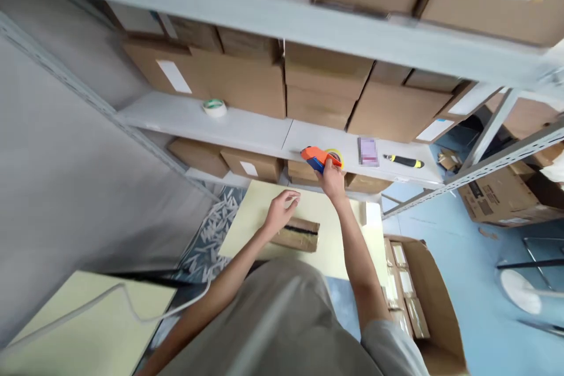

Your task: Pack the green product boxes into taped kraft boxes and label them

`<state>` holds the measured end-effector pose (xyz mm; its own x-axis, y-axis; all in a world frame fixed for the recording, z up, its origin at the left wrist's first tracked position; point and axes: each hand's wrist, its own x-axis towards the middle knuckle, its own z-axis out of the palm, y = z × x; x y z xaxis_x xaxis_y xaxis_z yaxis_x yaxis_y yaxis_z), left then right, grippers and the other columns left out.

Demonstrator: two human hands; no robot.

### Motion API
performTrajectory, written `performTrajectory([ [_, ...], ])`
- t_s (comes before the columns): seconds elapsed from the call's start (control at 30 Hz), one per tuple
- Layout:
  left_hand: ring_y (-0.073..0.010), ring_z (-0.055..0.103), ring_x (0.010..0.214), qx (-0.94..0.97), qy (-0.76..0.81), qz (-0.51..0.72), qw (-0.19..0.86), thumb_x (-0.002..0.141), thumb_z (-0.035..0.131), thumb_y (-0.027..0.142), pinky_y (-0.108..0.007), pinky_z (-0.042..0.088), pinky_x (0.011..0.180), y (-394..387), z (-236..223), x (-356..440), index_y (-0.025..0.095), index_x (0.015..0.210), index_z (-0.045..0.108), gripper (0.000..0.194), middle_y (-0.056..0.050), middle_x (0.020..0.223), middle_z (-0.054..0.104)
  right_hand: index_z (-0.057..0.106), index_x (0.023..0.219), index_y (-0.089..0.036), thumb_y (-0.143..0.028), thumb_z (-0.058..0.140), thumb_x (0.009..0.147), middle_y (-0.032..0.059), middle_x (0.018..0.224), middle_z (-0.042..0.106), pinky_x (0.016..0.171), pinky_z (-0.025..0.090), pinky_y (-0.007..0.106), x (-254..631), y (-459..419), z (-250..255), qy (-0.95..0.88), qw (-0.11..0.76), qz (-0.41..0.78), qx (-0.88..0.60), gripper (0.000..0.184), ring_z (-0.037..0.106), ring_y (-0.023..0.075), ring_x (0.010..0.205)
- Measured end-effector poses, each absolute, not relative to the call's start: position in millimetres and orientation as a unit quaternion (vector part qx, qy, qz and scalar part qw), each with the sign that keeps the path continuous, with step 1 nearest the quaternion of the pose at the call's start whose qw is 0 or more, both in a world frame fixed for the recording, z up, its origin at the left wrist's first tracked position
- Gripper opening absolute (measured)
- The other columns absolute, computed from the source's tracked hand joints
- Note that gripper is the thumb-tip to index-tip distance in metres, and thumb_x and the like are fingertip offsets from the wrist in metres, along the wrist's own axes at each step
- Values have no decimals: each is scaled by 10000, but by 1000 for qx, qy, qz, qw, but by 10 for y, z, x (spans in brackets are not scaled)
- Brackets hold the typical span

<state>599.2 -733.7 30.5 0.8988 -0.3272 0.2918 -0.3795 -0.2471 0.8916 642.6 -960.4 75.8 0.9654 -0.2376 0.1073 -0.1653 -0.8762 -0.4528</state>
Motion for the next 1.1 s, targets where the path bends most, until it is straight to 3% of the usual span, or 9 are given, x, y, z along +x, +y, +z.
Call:
performTrajectory([
  [0.1, -210, 803, 1045, 782, -181, 0, 597, 1046, 644, 258, -370, 654, 995, -7147, 81, 5664, 213, 1120, 737, 127, -90, 1133, 831, 561, 1381, -165, -587, 726, 981, 169, 1170, 786, 932, 607, 463, 5779, -9248, 230, 127, 457, -72, -877, 604, 746, 336, 1014],
  [0.17, -212, 805, 1007, 784, -165, -19, 599, 1044, 676, 294, -364, 662, 960, -7046, -53, 5474, 207, 1128, 741, 137, -93, 1113, 829, 617, 1262, -191, -679, 741, 930, 118, 1108, 790, 909, 617, 436, 5370, -8963, -53, 131, 605, -46, -784, 603, 739, 282, 944],
  [0.27, -211, 799, 948, 791, -156, -50, 590, 1033, 710, 319, -359, 662, 920, -6934, -192, 5267, 206, 1108, 753, 142, -83, 1073, 829, 673, 1140, -200, -695, 766, 904, 84, 1083, 789, 941, 608, 406, 4975, -8627, -283, 151, 724, -26, -673, 557, 726, 231, 921],
  [0.43, -212, 776, 975, 808, -164, -57, 562, 1049, 681, 311, -341, 638, 901, -6837, -208, 5141, 216, 1109, 767, 141, -77, 1099, 815, 690, 1057, -222, -697, 792, 877, 52, 1002, 767, 920, 608, 381, 4866, -8473, -387, 178, 741, -14, -648, 518, 712, 220, 908],
  [0.67, -191, 748, 902, 817, -183, -95, 538, 1039, 679, 331, -318, 621, 869, -6760, -252, 5125, 210, 1077, 772, 157, -71, 1066, 791, 692, 1108, -230, -764, 816, 837, 55, 1042, 767, 958, 632, 388, 4824, -8547, -444, 154, 739, 53, -654, 612, 730, 231, 954],
  [0.73, -191, 750, 930, 803, -155, -103, 566, 1029, 708, 402, -311, 615, 867, -6740, -281, 5144, 200, 1150, 763, 242, -76, 1092, 790, 686, 1117, -225, -778, 833, 820, 61, 1040, 775, 945, 641, 400, 4783, -8592, -431, 135, 736, 82, -659, 644, 738, 240, 954],
  [0.87, -235, 754, 1109, 747, -44, -137, 649, 995, 713, 640, -323, 604, 925, -6679, -250, 5303, 177, 1363, 716, 591, -129, 1284, 777, 656, 1225, -214, -754, 854, 832, 77, 1065, 799, 926, 648, 423, 4714, -8703, -391, 84, 723, 156, -668, 697, 757, 258, 980],
  [1.0, -311, 719, 1261, 714, -25, -202, 670, 934, 689, 795, -372, 561, 1048, -6598, -137, 5507, 174, 1217, 806, 692, -152, 1310, 790, 648, 1257, -202, -718, 873, 832, 99, 1106, 795, 926, 636, 441, 4686, -8808, -373, 46, 684, 206, -698, 705, 746, 274, 991],
  [1.1, -301, 742, 1135, 713, -22, -227, 663, 856, 753, 816, -372, 566, 994, -6577, -73, 5561, 159, 1062, 823, 691, -133, 1136, 822, 660, 1236, -197, -698, 851, 853, 101, 1096, 778, 895, 620, 444, 4683, -8884, -358, 18, 645, 225, -730, 659, 719, 276, 961],
])
